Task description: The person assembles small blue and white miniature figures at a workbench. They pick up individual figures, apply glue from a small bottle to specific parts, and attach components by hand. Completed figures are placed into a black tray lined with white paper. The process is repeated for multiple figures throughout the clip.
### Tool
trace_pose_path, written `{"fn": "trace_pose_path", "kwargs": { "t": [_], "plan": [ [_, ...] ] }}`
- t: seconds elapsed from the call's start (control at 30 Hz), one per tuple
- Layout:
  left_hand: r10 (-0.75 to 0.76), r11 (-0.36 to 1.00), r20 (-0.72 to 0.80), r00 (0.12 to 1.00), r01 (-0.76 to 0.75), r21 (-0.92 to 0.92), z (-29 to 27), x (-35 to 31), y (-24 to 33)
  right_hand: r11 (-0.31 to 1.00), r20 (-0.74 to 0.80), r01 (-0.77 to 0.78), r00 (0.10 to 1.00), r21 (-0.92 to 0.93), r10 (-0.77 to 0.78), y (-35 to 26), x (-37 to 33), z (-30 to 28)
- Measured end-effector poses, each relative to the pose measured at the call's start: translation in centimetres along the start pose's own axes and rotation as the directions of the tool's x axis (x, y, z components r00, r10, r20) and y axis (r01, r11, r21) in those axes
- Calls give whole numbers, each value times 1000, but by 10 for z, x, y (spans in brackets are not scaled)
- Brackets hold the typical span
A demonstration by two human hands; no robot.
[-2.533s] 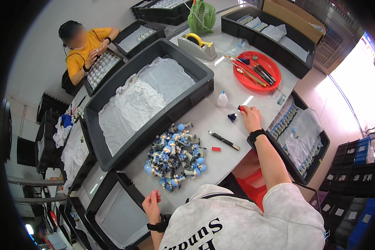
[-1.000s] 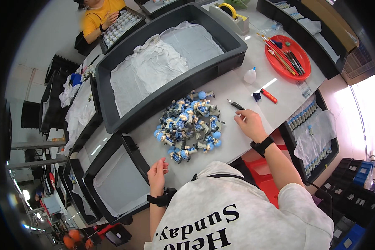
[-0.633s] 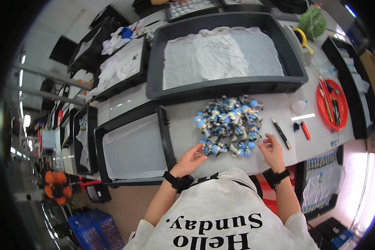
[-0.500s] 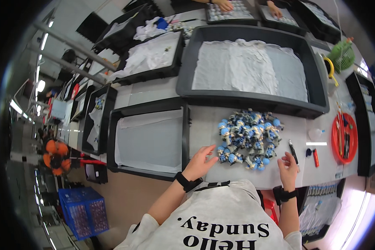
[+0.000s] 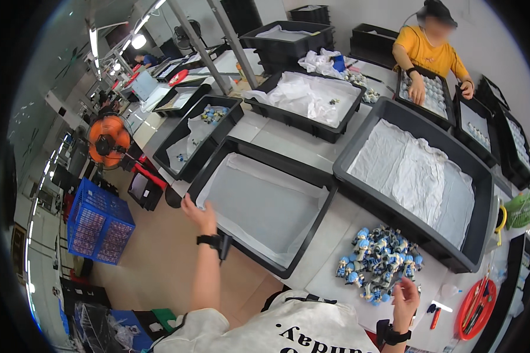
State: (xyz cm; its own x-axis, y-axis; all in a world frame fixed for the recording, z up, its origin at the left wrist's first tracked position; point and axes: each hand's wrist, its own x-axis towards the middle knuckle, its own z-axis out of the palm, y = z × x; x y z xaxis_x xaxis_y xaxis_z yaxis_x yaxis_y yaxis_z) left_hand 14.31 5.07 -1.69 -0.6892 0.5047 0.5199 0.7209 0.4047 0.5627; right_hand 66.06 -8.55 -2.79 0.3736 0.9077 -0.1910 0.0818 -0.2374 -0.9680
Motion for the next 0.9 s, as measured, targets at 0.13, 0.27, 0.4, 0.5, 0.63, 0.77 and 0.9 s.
{"fn": "trace_pose_path", "kwargs": {
  "t": [0.13,0.27,0.4,0.5,0.63,0.77,0.9],
  "plan": [
    [-215,952,118,969,182,246,10,63,-91,989,599,-148,794,27,102,-46,8,75],
    [-201,979,421,885,196,56,15,85,-148,992,869,-55,480,-110,123,-45,7,145],
    [-221,974,444,868,224,47,3,81,-147,991,908,-126,409,-44,93,-36,-2,179],
    [-300,929,421,856,363,-74,-33,62,-150,985,870,-95,463,-141,169,-54,-8,180],
    [-468,851,569,676,517,87,-83,41,-176,1000,901,29,433,11,-23,-45,0,186],
    [-578,720,578,576,694,28,-117,11,-194,979,865,-14,466,-204,186,-70,11,206],
    [-642,506,620,450,857,-98,-145,-22,-197,983,826,114,560,-146,58,-62,44,239]
  ]
}}
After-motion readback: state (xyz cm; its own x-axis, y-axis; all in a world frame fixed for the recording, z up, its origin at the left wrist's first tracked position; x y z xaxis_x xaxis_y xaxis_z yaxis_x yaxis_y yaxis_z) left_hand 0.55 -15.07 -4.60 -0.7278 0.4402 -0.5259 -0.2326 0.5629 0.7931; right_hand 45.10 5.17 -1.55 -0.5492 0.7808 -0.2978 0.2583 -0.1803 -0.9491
